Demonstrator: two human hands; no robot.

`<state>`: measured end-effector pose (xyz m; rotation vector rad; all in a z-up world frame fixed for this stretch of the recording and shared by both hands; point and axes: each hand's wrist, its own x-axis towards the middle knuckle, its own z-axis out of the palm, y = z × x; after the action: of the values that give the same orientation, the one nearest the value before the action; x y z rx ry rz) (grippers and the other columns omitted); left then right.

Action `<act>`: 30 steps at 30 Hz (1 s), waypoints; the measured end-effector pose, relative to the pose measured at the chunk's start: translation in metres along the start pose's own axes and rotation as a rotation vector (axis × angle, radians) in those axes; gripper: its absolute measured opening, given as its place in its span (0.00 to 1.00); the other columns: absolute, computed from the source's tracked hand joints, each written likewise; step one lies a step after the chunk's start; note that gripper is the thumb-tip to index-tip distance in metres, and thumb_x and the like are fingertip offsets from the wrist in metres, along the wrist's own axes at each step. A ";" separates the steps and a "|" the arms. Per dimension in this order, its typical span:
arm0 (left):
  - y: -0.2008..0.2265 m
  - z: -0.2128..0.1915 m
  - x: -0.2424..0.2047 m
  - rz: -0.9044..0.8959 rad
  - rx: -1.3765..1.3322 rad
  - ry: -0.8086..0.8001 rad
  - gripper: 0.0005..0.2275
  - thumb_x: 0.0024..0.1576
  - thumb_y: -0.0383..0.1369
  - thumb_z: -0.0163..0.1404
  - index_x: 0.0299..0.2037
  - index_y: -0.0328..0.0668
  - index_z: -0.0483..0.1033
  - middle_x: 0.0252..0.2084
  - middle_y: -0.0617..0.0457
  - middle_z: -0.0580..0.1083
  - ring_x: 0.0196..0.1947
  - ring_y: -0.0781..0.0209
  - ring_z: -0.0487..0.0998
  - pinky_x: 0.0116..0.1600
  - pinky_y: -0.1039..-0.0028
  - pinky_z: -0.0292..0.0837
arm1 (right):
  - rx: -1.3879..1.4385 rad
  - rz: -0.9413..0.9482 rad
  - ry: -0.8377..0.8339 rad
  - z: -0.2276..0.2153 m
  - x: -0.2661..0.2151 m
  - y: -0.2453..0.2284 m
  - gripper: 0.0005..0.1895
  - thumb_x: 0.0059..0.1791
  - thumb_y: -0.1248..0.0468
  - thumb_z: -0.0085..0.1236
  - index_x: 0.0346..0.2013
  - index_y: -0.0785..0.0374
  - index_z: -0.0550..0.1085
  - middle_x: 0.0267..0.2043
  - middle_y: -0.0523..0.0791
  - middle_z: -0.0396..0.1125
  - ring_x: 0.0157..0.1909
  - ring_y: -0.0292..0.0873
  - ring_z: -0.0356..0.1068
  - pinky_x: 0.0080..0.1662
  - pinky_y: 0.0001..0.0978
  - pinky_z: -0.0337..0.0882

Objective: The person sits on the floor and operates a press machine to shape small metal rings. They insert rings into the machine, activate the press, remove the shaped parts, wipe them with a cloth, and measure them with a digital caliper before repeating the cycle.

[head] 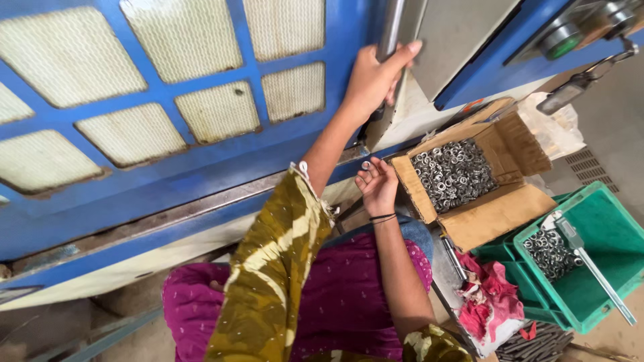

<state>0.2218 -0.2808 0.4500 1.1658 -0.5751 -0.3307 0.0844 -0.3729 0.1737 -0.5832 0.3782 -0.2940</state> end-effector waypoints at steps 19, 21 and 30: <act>0.068 -0.131 -0.125 0.070 0.026 0.249 0.15 0.60 0.42 0.58 0.33 0.40 0.70 0.18 0.63 0.64 0.13 0.74 0.64 0.18 0.78 0.61 | -0.084 0.110 -0.574 0.132 -0.056 0.006 0.21 0.58 0.52 0.47 0.48 0.69 0.75 0.62 0.58 0.68 0.63 0.56 0.70 0.60 0.47 0.72; 0.086 -0.163 -0.151 0.066 -0.019 0.289 0.14 0.60 0.41 0.58 0.35 0.41 0.69 0.19 0.64 0.64 0.14 0.76 0.61 0.18 0.80 0.58 | -0.068 0.111 -0.668 0.185 -0.055 0.011 0.22 0.58 0.51 0.47 0.51 0.69 0.74 0.66 0.58 0.66 0.67 0.57 0.66 0.65 0.49 0.68; 0.170 -0.291 -0.270 0.207 0.309 0.732 0.14 0.63 0.40 0.56 0.32 0.43 0.67 0.18 0.62 0.63 0.13 0.73 0.62 0.17 0.77 0.57 | -0.229 0.311 -0.691 0.324 -0.003 0.167 0.24 0.55 0.52 0.48 0.56 0.67 0.73 0.60 0.56 0.68 0.64 0.56 0.67 0.65 0.50 0.68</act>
<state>0.1646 0.1474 0.4596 1.4018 -0.0939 0.3731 0.2470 -0.0841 0.3266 -0.7971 -0.1718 0.2574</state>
